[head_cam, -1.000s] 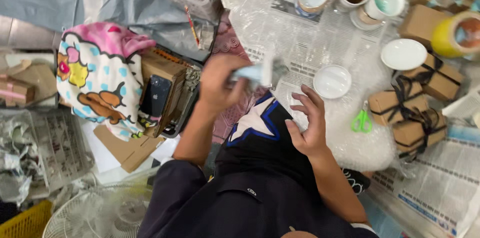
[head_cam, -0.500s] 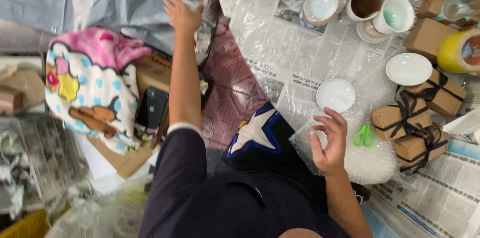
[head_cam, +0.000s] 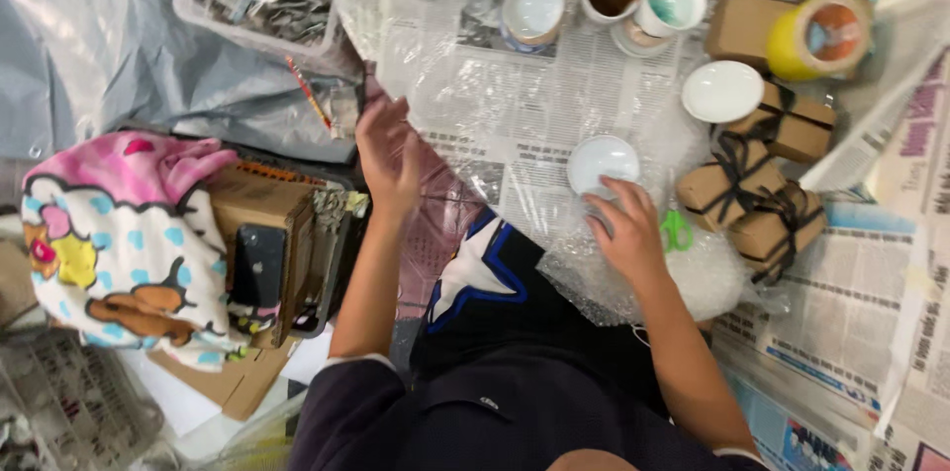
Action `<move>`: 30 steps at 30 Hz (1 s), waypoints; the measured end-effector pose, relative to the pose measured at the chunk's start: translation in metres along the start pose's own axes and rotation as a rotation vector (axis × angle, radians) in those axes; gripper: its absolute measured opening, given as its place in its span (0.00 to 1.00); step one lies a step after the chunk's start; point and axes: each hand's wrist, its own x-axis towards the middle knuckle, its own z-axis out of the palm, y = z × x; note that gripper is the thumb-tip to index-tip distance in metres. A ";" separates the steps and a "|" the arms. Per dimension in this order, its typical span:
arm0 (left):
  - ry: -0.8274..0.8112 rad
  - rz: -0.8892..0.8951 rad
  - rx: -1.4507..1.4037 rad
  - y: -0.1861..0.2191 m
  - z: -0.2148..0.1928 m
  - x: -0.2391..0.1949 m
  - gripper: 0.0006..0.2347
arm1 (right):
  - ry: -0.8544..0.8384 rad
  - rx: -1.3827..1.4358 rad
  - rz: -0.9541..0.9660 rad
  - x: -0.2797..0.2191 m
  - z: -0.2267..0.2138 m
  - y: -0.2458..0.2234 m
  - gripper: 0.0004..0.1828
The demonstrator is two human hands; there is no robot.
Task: The person wraps small ceramic bowls and cups in newspaper and bubble wrap. They fold the paper around each item, place it on bubble wrap, and secure it with tape. The wrapped items are set aside on the floor.
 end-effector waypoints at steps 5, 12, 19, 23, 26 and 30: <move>-0.093 0.112 0.090 0.012 0.048 -0.025 0.18 | 0.070 -0.076 -0.061 0.005 -0.001 0.014 0.15; -0.354 0.066 0.170 0.047 0.105 -0.030 0.17 | 0.123 -0.073 -0.223 0.028 -0.019 0.024 0.10; -0.401 0.088 0.609 0.066 0.141 -0.019 0.16 | 0.200 -0.062 -0.383 0.034 -0.064 0.003 0.09; -0.438 -0.143 0.445 0.061 0.155 -0.019 0.15 | 0.249 -0.092 -0.442 0.056 -0.095 0.007 0.12; -0.542 -0.127 0.353 0.057 0.167 -0.025 0.19 | 0.228 -0.051 -0.372 0.072 -0.107 0.022 0.10; -0.589 -0.184 0.267 0.047 0.186 -0.030 0.22 | 0.235 0.132 -0.238 0.106 -0.115 0.050 0.09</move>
